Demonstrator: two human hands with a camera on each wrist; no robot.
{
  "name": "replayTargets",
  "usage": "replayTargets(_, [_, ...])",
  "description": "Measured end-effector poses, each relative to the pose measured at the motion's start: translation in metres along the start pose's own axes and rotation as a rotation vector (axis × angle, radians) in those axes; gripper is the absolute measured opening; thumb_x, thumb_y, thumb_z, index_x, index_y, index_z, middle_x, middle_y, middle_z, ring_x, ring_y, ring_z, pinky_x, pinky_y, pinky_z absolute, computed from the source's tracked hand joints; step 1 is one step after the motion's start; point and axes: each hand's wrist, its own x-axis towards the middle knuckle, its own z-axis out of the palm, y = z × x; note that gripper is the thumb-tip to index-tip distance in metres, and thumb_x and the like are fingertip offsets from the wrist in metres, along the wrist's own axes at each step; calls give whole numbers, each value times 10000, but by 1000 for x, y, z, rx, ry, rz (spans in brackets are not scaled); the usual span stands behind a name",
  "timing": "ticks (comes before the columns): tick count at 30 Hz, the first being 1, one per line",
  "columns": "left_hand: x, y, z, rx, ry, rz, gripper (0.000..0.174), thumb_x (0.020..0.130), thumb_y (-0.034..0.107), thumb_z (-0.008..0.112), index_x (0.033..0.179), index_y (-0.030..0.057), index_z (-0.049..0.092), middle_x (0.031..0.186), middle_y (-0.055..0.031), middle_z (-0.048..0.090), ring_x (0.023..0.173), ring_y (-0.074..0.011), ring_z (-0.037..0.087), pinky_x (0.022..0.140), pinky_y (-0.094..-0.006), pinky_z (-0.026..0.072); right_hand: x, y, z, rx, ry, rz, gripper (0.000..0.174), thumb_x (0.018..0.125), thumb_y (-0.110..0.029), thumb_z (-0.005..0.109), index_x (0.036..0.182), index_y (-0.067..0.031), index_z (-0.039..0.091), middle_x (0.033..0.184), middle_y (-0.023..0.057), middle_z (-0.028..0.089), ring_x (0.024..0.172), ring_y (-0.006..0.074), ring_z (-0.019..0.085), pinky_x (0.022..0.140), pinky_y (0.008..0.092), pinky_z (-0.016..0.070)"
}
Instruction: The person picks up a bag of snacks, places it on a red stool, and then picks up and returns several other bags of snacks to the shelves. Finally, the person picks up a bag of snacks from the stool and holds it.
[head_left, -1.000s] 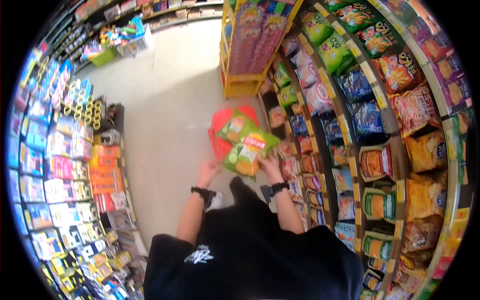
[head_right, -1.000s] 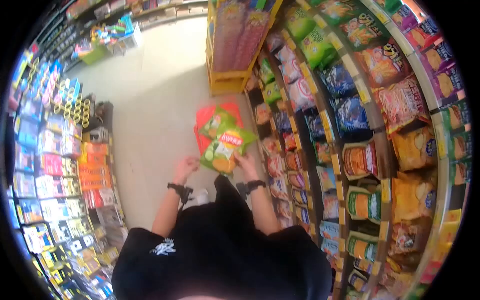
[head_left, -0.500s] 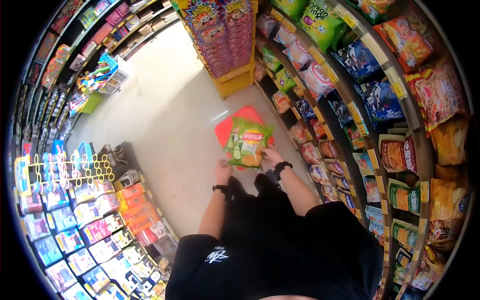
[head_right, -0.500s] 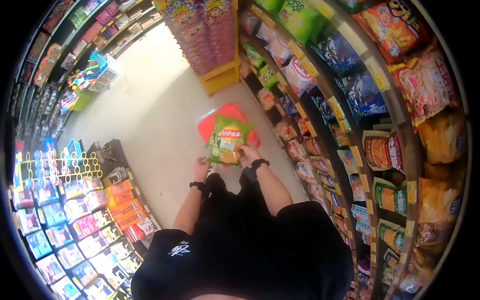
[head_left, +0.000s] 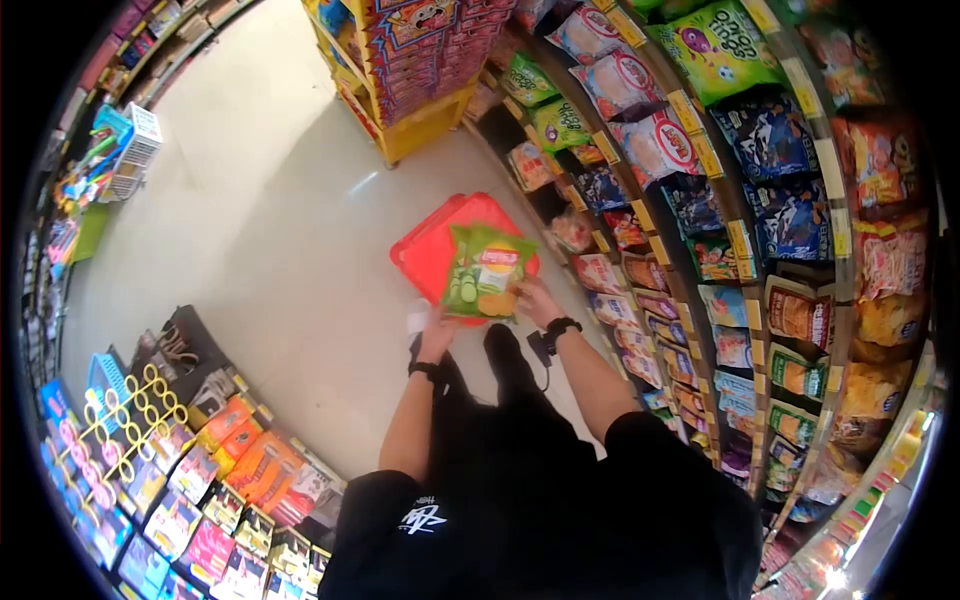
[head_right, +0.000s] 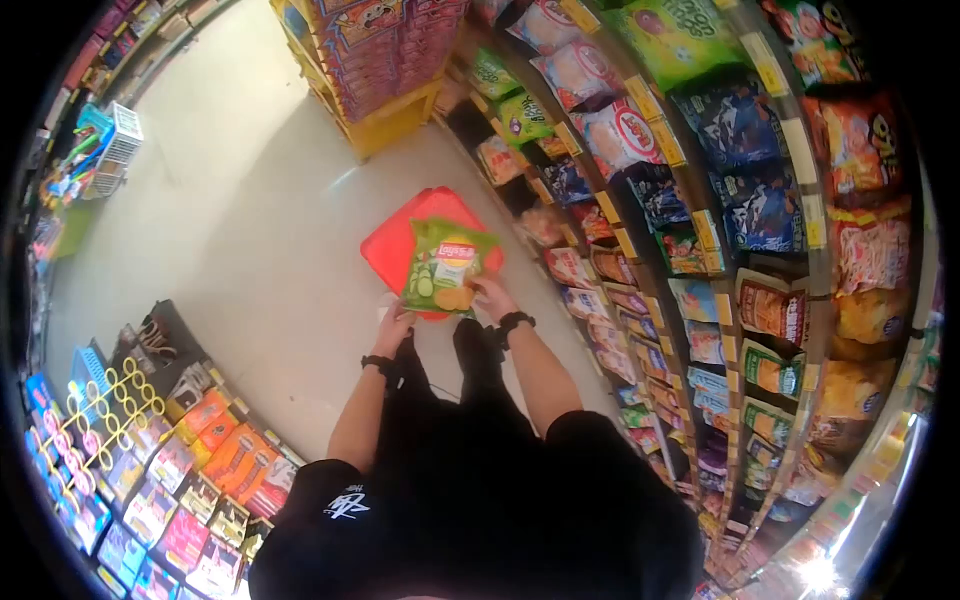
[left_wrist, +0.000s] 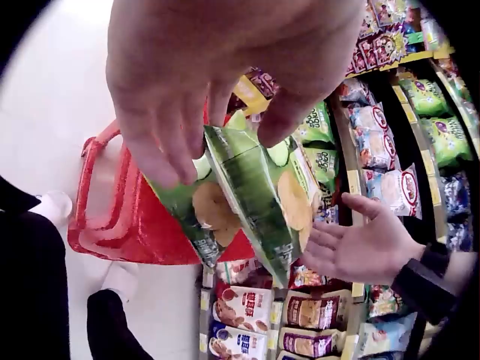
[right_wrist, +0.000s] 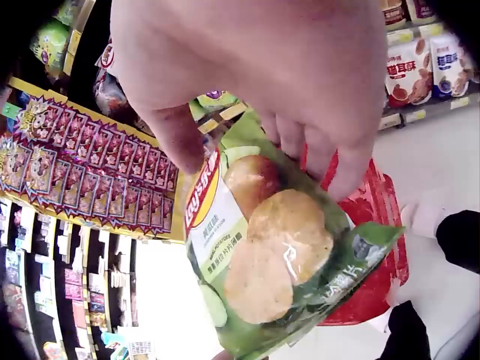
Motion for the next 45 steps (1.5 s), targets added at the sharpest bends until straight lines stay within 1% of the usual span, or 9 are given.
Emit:
replayTargets(3, [3, 6, -12, -13, -90, 78, 633, 763, 198, 591, 1332, 93, 334, 1092, -83, 531, 943, -159, 532, 692, -295, 452, 5, -17, 37, 378, 246, 232, 501, 769, -58, 564, 1230, -120, 379, 1135, 43, 460, 1095, 180, 455, 861, 334, 417])
replayTargets(5, [-1, 17, -16, 14, -126, -55, 700, 760, 205, 596, 1376, 132, 272, 1209, -100, 463, 1009, -186, 516, 737, -319, 456, 10, -14, 52, 269, 197, -40, 565, 742, 15, 556, 1251, -90, 335, 1126, 68, 463, 1094, 189, 453, 864, 303, 426])
replayTargets(7, [10, 5, -24, 19, -201, -1, 735, 752, 225, 606, 1391, 173, 245, 1283, -124, 397, 1022, -211, 513, 766, -342, 457, 24, -12, 64, 431, 390, 66, 647, 705, 57, 557, 1286, -57, 299, 1190, 100, 427, 1117, 202, 443, 870, 285, 427])
replayTargets(9, [12, 18, -26, 39, -208, -19, 759, 753, 238, 606, 1400, 190, 211, 1299, -135, 383, 1015, -215, 515, 769, -347, 458, 38, 5, 62, -55, 546, -285, 711, 681, 15, 589, 1319, -48, 281, 1275, 141, 365, 1179, 258, 393, 919, 329, 401])
replayTargets(12, [12, 41, -32, 52, -278, -159, 804, 761, 262, 602, 1414, 214, 136, 1343, -161, 335, 1028, -229, 511, 781, -360, 456, 30, -3, 75, -760, 768, -360, 786, 654, -50, 633, 1348, -64, 264, 1362, 193, 264, 1257, 349, 284, 978, 400, 343])
replayTargets(27, [-10, 70, -40, -41, -359, -230, 751, 811, 288, 556, 1412, 140, 131, 1345, -157, 346, 1083, -258, 505, 851, -392, 425, 25, -28, 83, -1305, 444, -145, 994, 568, -375, 751, 1388, -189, 220, 1435, 161, 136, 1318, 372, 143, 948, 600, 288])
replayTargets(39, [-16, 101, 0, 452, -264, -75, 667, 800, 334, 539, 1350, 106, 237, 1148, -110, 498, 973, -261, 536, 789, -440, 429, -128, 17, 30, -589, 880, -372, 698, 707, -175, 641, 1312, -46, 317, 1343, 234, 289, 1236, 377, 310, 991, 389, 329])
replayTargets(42, [-10, 90, 23, 411, -200, 102, 356, 771, 362, 547, 974, 69, 549, 796, -61, 583, 713, -162, 560, 564, -328, 450, -191, 50, 2, -480, 988, -294, 609, 735, -166, 623, 1267, -20, 364, 1277, 248, 376, 1197, 368, 370, 975, 391, 346])
replayTargets(45, [17, 67, 66, 558, -363, 214, 286, 815, 300, 502, 806, 32, 601, 698, -39, 588, 625, -127, 534, 562, -263, 432, -255, 78, -23, -320, 1115, -204, 531, 749, -178, 619, 1205, 6, 420, 1197, 239, 463, 1121, 344, 460, 931, 394, 388])
